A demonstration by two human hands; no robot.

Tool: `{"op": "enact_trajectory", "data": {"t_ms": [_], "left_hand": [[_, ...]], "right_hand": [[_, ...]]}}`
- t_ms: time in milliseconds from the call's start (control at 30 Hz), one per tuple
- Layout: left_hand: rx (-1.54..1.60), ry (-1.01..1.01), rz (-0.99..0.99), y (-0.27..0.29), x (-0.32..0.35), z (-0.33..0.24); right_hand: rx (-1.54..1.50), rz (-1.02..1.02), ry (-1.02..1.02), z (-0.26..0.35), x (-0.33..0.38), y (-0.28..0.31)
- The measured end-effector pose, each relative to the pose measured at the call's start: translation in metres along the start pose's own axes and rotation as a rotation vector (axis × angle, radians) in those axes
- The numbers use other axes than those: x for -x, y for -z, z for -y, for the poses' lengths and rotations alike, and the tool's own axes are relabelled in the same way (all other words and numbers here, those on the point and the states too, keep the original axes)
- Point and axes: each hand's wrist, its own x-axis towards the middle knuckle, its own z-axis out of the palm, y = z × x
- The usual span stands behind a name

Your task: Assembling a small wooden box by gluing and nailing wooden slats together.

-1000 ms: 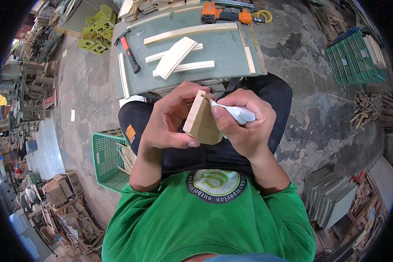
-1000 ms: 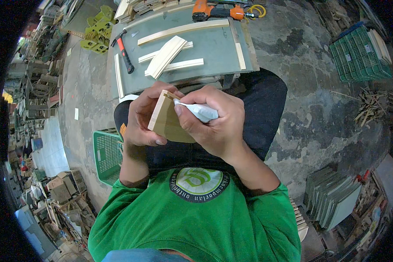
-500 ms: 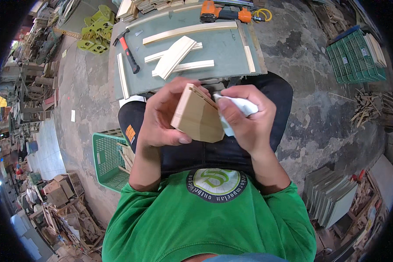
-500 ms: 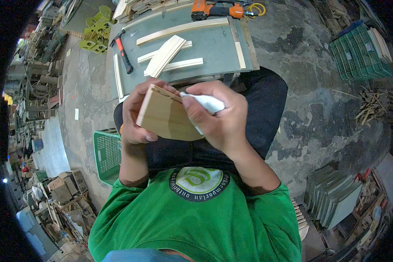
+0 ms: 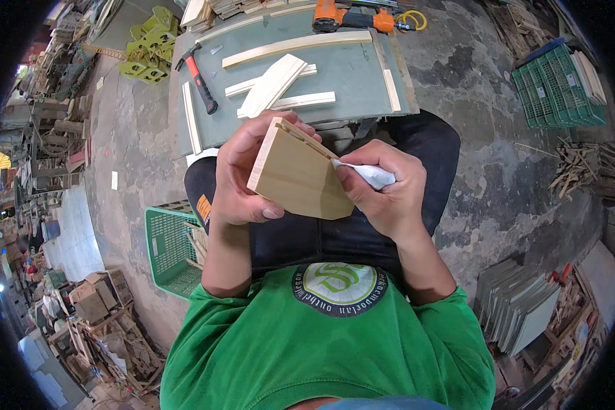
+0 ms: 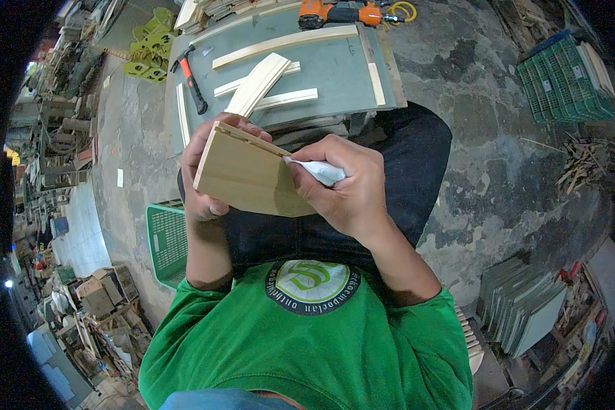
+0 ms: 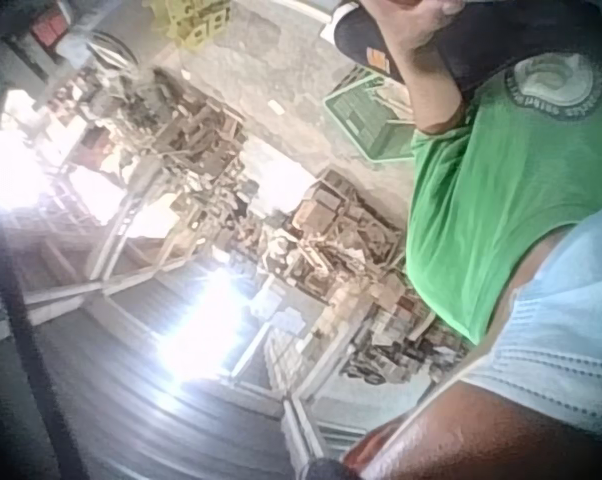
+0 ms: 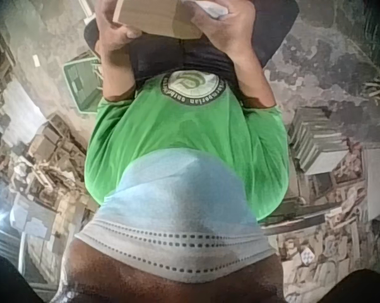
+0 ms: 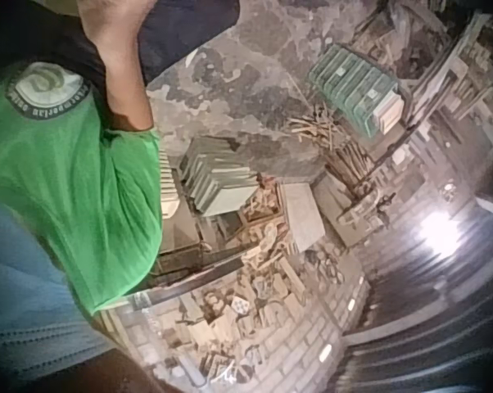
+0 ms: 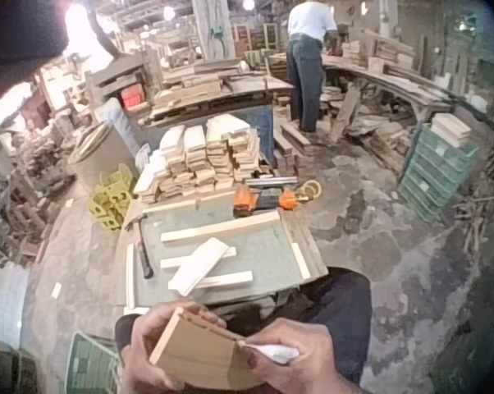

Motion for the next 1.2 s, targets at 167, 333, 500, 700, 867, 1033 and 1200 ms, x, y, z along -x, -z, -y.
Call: {"op": "enact_trajectory", "data": {"t_ms": [167,333,500,700,867,1033,1200], "left_hand": [[-0.006,-0.014,-0.018,0.0,0.0,0.001],[0.016,-0.029,-0.054,0.004,0.0,-0.004],[0.009,0.005,-0.201,0.006,0.001,-0.009],[-0.07,-0.015,-0.27,0.014,0.0,-0.009],[-0.07,0.009,-0.332,0.014,-0.001,-0.007],[0.022,0.047,-0.359,0.024,0.001,-0.002],[0.396,0.264,-0.42,0.025,0.007,0.017]], "right_hand": [[0.063,-0.015,0.008,-0.001,0.0,0.0],[0.093,-0.032,-0.035,-0.007,0.005,0.0],[0.09,-0.042,-0.11,-0.015,0.013,0.003],[0.089,-0.061,-0.177,-0.024,0.02,0.005],[0.035,-0.07,-0.21,-0.035,0.025,0.005],[-0.299,-0.257,-0.538,-0.05,0.026,0.006],[-0.584,-0.32,-0.669,-0.062,0.031,0.013]]}}
